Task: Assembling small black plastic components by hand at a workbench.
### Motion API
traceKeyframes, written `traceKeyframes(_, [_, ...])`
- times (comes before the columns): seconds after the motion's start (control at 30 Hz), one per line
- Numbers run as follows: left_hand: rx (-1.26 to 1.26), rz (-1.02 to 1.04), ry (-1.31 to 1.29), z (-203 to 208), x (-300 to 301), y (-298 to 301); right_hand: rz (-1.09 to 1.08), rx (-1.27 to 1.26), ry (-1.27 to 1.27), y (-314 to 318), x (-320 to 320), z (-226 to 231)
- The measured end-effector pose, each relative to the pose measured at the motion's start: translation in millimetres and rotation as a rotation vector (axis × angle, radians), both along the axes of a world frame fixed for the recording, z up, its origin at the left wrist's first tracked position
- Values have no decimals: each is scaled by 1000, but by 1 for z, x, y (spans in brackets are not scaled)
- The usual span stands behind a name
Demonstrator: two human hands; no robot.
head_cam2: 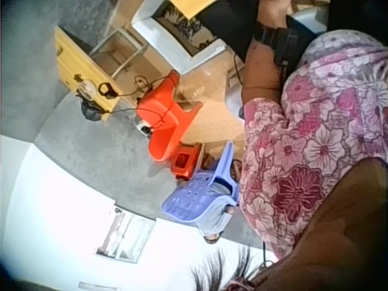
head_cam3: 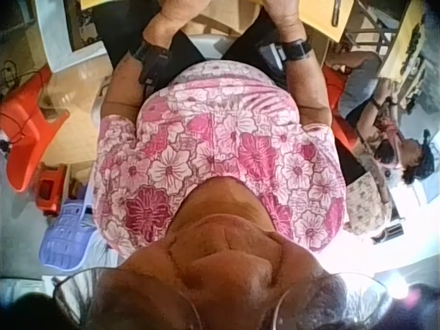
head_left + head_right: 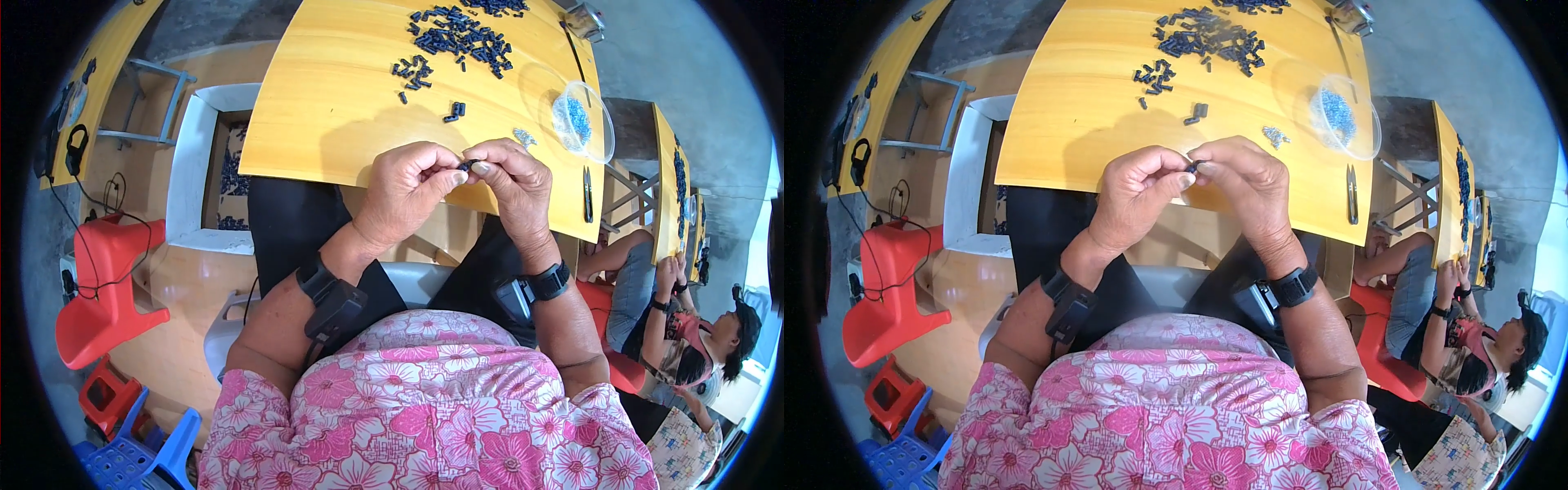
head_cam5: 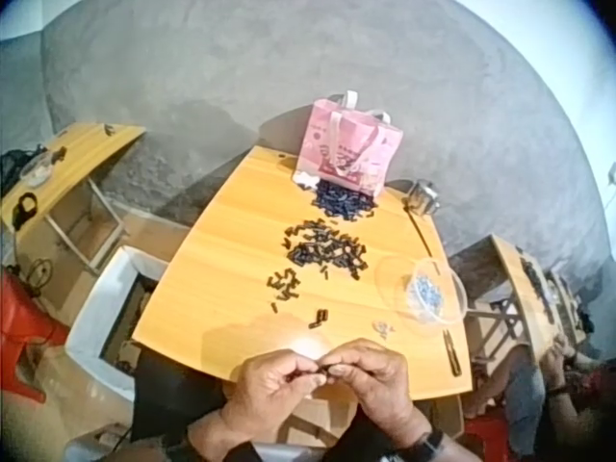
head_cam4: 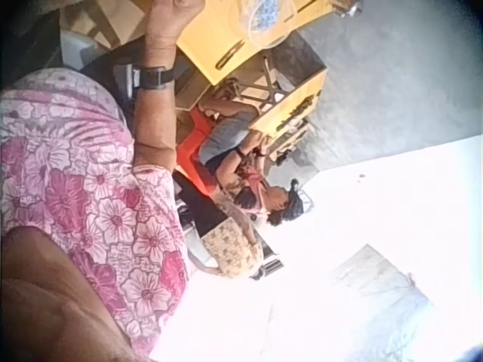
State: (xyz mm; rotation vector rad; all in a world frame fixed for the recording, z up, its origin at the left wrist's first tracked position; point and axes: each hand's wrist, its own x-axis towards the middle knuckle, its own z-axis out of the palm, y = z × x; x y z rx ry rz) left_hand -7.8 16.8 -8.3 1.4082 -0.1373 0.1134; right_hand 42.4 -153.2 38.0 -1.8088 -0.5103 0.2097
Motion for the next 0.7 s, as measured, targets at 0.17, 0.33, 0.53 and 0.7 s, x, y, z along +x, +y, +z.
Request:
traceKeyframes(0.17, [-7,-4,14,1,0,2,-12,12,-54,2,-3,-3])
traceKeyframes(0.33, [-46,-16,43,-2,-1,2,19,-6,-224,4,-3,-13])
traceKeyframes(0.53, [4,25,19,1,2,-1,-42,-45,-205,3,-9,-12])
traceKeyframes(0.7, [-42,86,15,1,3,-3,-90,354,474,5,-13,-14])
